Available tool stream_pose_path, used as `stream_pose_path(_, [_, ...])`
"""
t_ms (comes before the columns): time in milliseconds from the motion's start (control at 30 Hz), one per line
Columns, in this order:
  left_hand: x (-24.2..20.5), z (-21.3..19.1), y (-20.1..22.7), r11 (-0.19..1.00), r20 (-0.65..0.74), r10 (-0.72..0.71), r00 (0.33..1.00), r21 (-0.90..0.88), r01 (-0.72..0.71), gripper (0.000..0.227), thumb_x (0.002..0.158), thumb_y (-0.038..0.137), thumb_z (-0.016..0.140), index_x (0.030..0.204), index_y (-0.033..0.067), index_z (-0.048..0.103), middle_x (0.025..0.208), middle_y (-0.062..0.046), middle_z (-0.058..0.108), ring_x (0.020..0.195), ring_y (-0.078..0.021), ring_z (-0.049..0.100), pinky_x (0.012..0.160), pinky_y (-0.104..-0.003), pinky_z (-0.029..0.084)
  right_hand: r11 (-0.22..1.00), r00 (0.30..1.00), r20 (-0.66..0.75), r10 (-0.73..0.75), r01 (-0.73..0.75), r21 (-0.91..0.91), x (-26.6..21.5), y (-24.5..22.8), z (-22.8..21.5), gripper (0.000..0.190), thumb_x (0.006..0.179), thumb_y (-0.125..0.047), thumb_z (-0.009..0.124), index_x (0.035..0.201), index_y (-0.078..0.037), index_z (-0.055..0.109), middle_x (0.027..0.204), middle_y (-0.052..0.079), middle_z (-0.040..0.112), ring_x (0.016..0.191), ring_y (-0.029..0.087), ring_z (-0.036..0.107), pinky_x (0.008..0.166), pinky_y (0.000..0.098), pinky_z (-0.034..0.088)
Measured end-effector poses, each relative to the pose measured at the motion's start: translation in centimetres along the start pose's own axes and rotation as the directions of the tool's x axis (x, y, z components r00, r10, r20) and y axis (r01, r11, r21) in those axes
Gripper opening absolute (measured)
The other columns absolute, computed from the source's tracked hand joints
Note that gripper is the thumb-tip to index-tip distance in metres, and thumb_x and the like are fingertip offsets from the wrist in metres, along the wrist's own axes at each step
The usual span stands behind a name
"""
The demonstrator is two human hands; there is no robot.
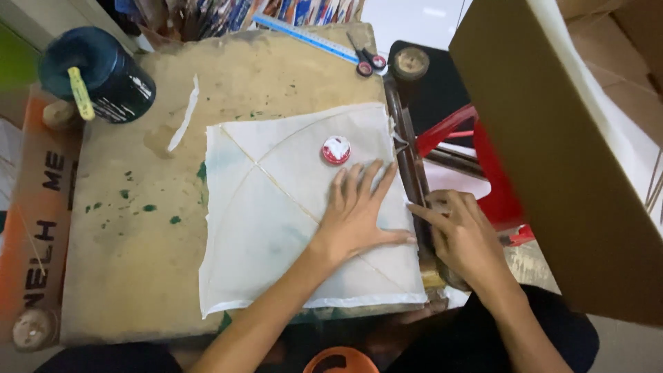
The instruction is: Applying glue to the edges of a kite's paper and folding it over the bamboo frame to secure it.
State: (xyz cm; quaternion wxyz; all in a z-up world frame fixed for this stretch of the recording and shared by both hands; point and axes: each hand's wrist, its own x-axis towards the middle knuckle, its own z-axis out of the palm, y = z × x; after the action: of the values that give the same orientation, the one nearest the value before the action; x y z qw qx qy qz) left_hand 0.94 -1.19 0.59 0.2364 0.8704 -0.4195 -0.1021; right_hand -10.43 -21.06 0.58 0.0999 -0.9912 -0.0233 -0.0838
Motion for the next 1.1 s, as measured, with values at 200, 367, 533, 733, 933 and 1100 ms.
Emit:
stream_pose_path(200, [-0.2,0.0,-0.1,1.0,0.001,-0.001,1.0,0.013,0.001,0.124,0.073,0.082,0.061,0.163,0.0096,0.017,0.162,-0.023,0.023,0.146,-0.0487,0.02,0.118,-0.067,0.004,0.999,0.999,-0.031,0.011,-0.01,0.048,0.5,-0.9,-0.2,0.047,0.082,-0.002,0.066,0.117,-0.031,0.076,0.114,0.003,0.061,0.112,0.032,0.06,0.092,0.0413,0.055])
stream_pose_path(367, [-0.3,-0.4,0.0,1.0,-0.004,-0.004,1.0,0.005,0.004,0.123,0.073,0.084,0.057,0.163,0.0103,0.017,0.161,-0.022,0.025,0.146,-0.0472,0.02,0.118,-0.066,0.005,1.0,0.995,-0.099,0.028,-0.029,-0.009,1.1,0.5,0.0,0.039,0.084,-0.006,0.066,0.113,-0.03,0.076,0.114,0.001,0.06,0.112,0.031,0.06,0.09,0.0412,0.054])
stream_pose_path(533, [0.1,1.8,-0.5,0.996,-0.129,0.016,0.992,0.09,-0.004,0.125,0.067,0.088,0.055,0.159,0.0086,0.028,0.157,-0.02,0.032,0.144,-0.0458,0.024,0.12,-0.062,0.012,0.985,0.989,-0.052,-0.141,0.145,0.089,7.3,-3.7,-1.3,0.043,0.084,-0.002,0.058,0.117,-0.026,0.072,0.118,0.006,0.059,0.114,0.037,0.057,0.094,0.0465,0.051])
stream_pose_path(733, [0.0,1.0,-0.1,0.999,-0.228,0.026,0.973,0.051,-0.015,0.115,0.066,0.083,0.054,0.145,-0.0011,0.049,0.144,-0.028,0.05,0.14,-0.0486,0.034,0.119,-0.06,0.015,0.928,0.921,-0.142,-0.362,0.37,0.038,14.9,-4.2,2.7,0.034,0.08,-0.001,0.062,0.107,-0.017,0.074,0.115,0.008,0.06,0.108,0.034,0.06,0.09,0.0431,0.052])
stream_pose_path(933, [0.0,1.5,-0.4,0.998,-0.341,0.069,0.938,0.031,-0.062,0.107,0.066,0.076,0.061,0.14,-0.0011,0.053,0.145,-0.029,0.05,0.14,-0.0486,0.035,0.12,-0.062,0.017,0.947,0.948,-0.001,-0.318,0.318,0.052,15.5,-4.1,2.2,0.028,0.081,-0.004,0.067,0.103,-0.017,0.077,0.115,0.005,0.06,0.11,0.03,0.059,0.092,0.0387,0.052])
stream_pose_path(1100, [-0.4,-0.5,0.0,0.999,-0.094,0.032,0.995,0.011,-0.031,0.116,0.071,0.085,0.047,0.151,0.0012,0.039,0.156,-0.03,0.036,0.148,-0.0495,0.021,0.121,-0.061,0.004,0.861,0.988,0.013,-0.156,0.13,0.492,15.1,-3.3,2.3,0.034,0.088,0.002,0.059,0.113,-0.013,0.075,0.115,0.009,0.069,0.113,0.038,0.061,0.095,0.0473,0.051])
